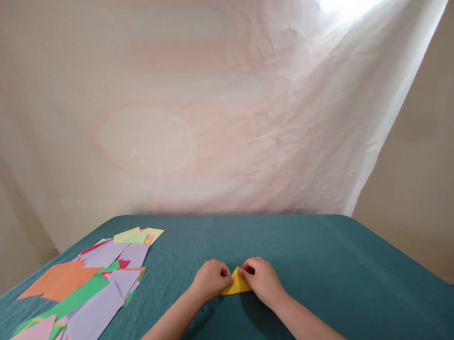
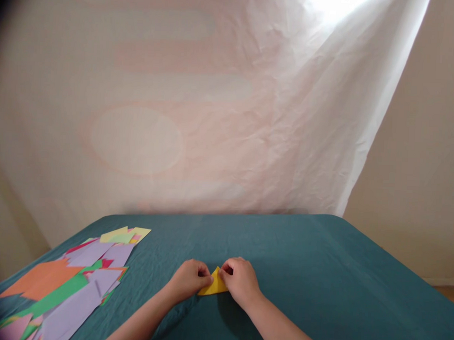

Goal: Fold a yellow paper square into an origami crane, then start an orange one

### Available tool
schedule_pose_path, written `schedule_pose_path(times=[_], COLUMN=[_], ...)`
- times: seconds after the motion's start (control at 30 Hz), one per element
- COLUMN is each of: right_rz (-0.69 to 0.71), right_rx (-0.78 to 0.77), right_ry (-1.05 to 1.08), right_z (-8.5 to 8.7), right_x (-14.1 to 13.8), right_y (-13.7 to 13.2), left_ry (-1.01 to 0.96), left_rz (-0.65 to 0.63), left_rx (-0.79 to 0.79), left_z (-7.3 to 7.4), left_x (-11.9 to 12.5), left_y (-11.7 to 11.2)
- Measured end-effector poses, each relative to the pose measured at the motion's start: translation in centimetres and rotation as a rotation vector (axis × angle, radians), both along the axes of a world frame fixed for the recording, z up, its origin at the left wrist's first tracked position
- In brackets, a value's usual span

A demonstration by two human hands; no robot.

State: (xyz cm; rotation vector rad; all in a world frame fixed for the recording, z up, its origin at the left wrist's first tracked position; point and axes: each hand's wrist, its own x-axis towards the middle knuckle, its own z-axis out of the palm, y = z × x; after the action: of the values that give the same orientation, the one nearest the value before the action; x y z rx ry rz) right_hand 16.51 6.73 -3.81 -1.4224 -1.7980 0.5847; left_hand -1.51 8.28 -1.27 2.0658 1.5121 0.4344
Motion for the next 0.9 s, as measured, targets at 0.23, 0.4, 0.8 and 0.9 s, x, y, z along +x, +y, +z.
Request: schedule_pose_path(times=[0.23, 0.4, 0.8, 0.9], right_rz=[-0.017, -0.007, -0.083, -0.115], right_rx=[0.114, 0.094, 0.066, 0.094], right_ry=[-0.102, -0.057, 0.189, 0.241], right_z=[0.1, 0.1, 0.6, 0.6], right_x=[-0.3, -0.1, 1.4, 1.6], right_y=[-0.3, -0.3, 0.0, 0.1], left_ry=[0.088, 0.052, -0.266, -0.337], left_rz=[0.009, -0.053, -0.178, -0.103], left_rx=[0.061, 0.025, -0.16, -0.104], left_z=[0.0, 0.3, 1.7, 1.5], left_x=[-0.2, -0.5, -1.0, -0.5], left_y=[0.0, 0.1, -0.1, -0.1])
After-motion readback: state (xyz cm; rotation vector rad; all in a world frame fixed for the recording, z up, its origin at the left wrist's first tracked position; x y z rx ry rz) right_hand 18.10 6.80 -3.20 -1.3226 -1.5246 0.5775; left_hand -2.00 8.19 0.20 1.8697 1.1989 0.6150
